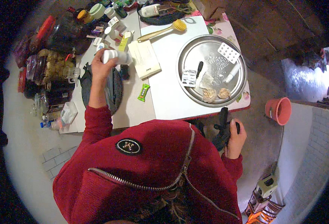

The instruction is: The person picks up various small containers, boxes, and tubes from a cluttered table and places them into a metal tray. They then wipe the tray with a dark cloth and return some items to the tray. The person continues to rearrange items on the table and in the tray throughout the clip.

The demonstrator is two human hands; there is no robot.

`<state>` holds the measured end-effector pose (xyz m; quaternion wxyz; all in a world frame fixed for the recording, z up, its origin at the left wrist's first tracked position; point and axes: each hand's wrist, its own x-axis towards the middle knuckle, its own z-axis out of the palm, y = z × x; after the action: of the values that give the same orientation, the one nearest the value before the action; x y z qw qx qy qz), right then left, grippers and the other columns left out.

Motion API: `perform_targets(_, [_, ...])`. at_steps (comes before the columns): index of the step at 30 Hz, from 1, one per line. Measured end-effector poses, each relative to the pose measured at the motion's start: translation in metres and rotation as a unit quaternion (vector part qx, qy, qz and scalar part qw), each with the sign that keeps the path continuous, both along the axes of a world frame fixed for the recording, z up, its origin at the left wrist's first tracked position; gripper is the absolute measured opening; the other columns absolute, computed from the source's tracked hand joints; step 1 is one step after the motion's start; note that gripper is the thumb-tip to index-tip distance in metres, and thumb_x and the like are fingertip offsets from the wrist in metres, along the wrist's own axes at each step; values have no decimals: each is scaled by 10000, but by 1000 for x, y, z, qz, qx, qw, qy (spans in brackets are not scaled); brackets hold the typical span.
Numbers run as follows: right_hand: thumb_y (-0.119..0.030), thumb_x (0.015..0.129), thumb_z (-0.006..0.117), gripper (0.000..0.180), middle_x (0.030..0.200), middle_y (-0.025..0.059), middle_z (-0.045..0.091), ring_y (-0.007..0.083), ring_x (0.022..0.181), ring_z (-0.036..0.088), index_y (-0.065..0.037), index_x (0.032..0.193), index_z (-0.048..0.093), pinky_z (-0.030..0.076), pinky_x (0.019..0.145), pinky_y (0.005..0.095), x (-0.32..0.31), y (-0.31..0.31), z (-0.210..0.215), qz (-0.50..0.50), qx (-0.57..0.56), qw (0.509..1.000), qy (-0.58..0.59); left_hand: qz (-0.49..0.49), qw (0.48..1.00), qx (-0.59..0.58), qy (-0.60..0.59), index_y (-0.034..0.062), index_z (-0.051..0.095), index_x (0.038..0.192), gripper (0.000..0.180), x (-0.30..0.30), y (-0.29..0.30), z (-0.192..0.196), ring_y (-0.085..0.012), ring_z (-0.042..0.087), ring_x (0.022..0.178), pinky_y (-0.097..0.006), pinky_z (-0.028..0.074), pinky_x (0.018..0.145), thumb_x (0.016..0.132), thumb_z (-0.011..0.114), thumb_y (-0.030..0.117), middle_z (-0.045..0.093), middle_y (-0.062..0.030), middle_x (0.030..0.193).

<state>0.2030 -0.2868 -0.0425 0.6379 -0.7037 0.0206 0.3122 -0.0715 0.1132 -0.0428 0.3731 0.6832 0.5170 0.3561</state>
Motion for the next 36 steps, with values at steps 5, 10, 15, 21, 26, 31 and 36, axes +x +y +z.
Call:
perform_targets(5, [-148, 888, 628, 185, 826, 9, 582, 93, 697, 529, 9, 986, 614, 444, 625, 230, 0, -1, -6, 9, 1, 1000, 3, 62, 976, 83, 189, -44, 569, 1166, 649, -47, 41, -31, -315, 615, 989, -379, 475, 868, 617, 751, 250, 628, -208, 1060])
perform_targets(10, [-158, 883, 637, 200, 829, 18, 606, 77, 723, 526, 22, 970, 628, 439, 634, 233, -3, 3, -9, 48, -63, 995, -54, 99, 971, 137, 172, -31, 567, 1176, 640, -49, 69, -60, -372, 567, 1042, -397, 440, 915, 640, 747, 269, 596, -239, 1077])
perform_targets(15, [-147, 877, 648, 190, 819, 7, 615, 72, 708, 539, 18, 970, 632, 444, 633, 217, -10, 4, -5, 2, 4, 1000, -18, 69, 982, 167, 49, -52, 559, 1176, 605, -38, 87, -68, -285, 591, 974, -374, 460, 879, 660, 762, 188, 574, -180, 1090])
perform_targets(21, [-148, 875, 647, 191, 818, 7, 614, 77, 693, 551, 13, 978, 631, 453, 618, 218, -9, 3, -9, 1, -8, 1000, -11, 35, 951, 215, 221, -113, 501, 1171, 659, -27, 82, -68, -372, 595, 948, -396, 471, 837, 660, 767, 208, 587, -244, 1002])
perform_targets(26, [-160, 868, 654, 199, 823, 7, 619, 82, 710, 549, 9, 972, 641, 457, 642, 226, -6, -2, -14, 6, -28, 999, -37, 66, 946, 187, 256, -61, 501, 1171, 676, -17, 47, -46, -404, 568, 971, -430, 449, 863, 661, 784, 282, 579, -273, 1025])
perform_targets(31, [-159, 869, 653, 180, 829, 4, 620, 78, 716, 547, -3, 959, 649, 453, 643, 225, -4, 1, -14, -4, -14, 1000, -16, -33, 944, 260, 199, -21, 529, 1186, 619, 28, -16, -17, -353, 554, 1050, -421, 424, 929, 694, 794, 244, 576, -215, 1117])
perform_targets(36, [-162, 866, 654, 178, 815, -1, 618, 72, 713, 545, -1, 941, 649, 450, 638, 220, -8, 6, -16, 38, 15, 999, -7, -378, 903, 92, 185, 10, 542, 1193, 585, 123, -104, -39, -319, 583, 964, -386, 502, 819, 682, 771, 179, 553, -187, 1140])
